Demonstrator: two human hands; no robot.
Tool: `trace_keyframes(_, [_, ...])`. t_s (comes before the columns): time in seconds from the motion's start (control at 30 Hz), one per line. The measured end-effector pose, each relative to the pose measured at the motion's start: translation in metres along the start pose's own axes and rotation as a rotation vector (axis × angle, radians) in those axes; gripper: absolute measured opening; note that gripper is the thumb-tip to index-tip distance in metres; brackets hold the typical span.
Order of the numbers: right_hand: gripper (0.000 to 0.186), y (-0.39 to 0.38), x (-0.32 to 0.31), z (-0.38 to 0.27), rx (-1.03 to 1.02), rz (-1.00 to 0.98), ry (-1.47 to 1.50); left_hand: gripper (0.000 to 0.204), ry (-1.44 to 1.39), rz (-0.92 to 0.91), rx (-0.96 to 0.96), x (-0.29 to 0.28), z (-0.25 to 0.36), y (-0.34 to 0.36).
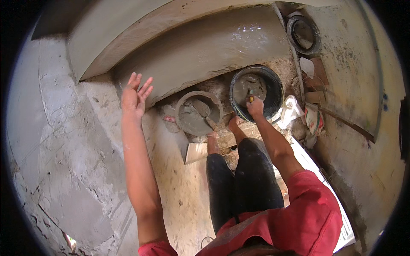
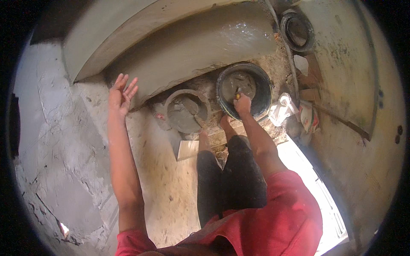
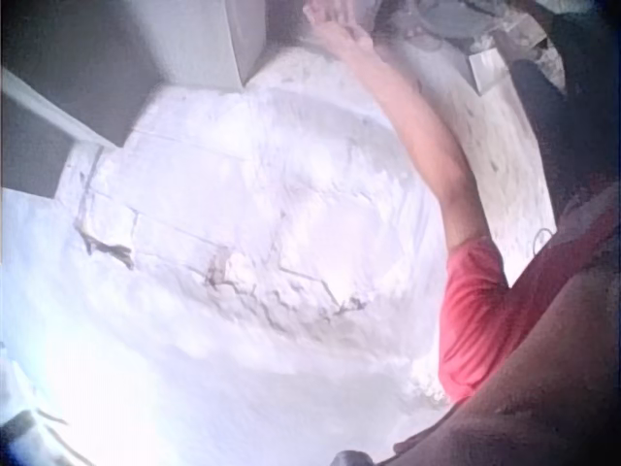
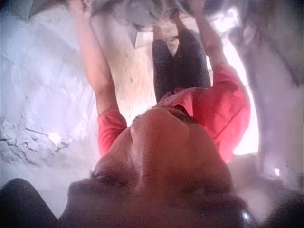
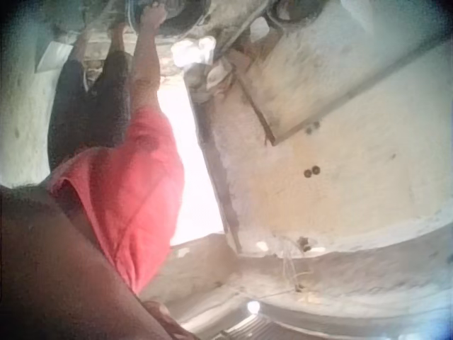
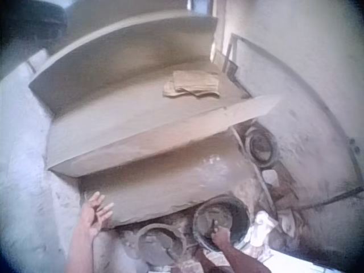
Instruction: The person applies a wet plaster slurry to concrete stair treads using a brush, then smooths the surface with a trowel. They repeatedly dip the brush into a bucket and work on multiple steps, finishing by scraping and smoothing the treads.
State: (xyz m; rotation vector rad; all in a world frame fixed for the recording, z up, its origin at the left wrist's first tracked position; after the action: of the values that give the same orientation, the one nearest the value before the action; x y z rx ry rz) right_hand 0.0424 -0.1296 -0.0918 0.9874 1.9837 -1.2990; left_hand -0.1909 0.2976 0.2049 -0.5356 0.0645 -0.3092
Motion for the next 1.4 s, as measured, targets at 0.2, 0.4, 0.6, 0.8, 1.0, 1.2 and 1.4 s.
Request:
trace_keyframes(0.2, [0.026,0.004,-0.024,-0.037,0.293,-0.303,0.913,0.068,0.017,-0.064,0.073,0.018,0.036,0.009])
trace_keyframes(0.4, [0.024,-0.033,-0.209,-0.144,-0.104,-0.033,1.084,0.069,0.023,-0.081,0.099,0.027,0.054,0.016])
trace_keyframes(0.6, [0.024,0.012,-0.268,-0.268,-0.434,0.188,1.25,0.069,-0.02,-0.095,0.076,0.042,0.046,0.021])
trace_keyframes(0.8, [0.021,0.026,-0.224,-0.174,-0.132,0.26,1.291,0.066,0.008,-0.085,0.053,0.043,0.04,0.033])
trace_keyframes(1.0, [0.017,-0.019,-0.113,-0.015,0.224,0.064,0.948,0.065,-0.014,-0.071,0.03,0.039,0.036,0.048])
trace_keyframes(1.2, [0.026,0.009,0.004,0.003,0.197,0.138,0.101,0.067,0.021,-0.117,0.03,0.051,0.036,0.053])
trace_keyframes(1.4, [0.022,0.002,-0.034,-0.052,0.298,-0.218,1.037,0.071,-0.028,-0.119,0.026,0.057,0.048,0.056])
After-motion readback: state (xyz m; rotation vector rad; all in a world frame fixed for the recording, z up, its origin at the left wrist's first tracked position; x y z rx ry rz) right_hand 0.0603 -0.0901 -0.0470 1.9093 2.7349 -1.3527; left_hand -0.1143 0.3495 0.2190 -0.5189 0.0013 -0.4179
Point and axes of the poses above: each hand's wrist, its own y-axis towards the middle knuckle, its own x-axis out of the palm, z = x × y, the point moved 4 cm from there along y, towards the middle knuckle, and after that the axes turned 10 degrees about x, right-handed, at the moved point
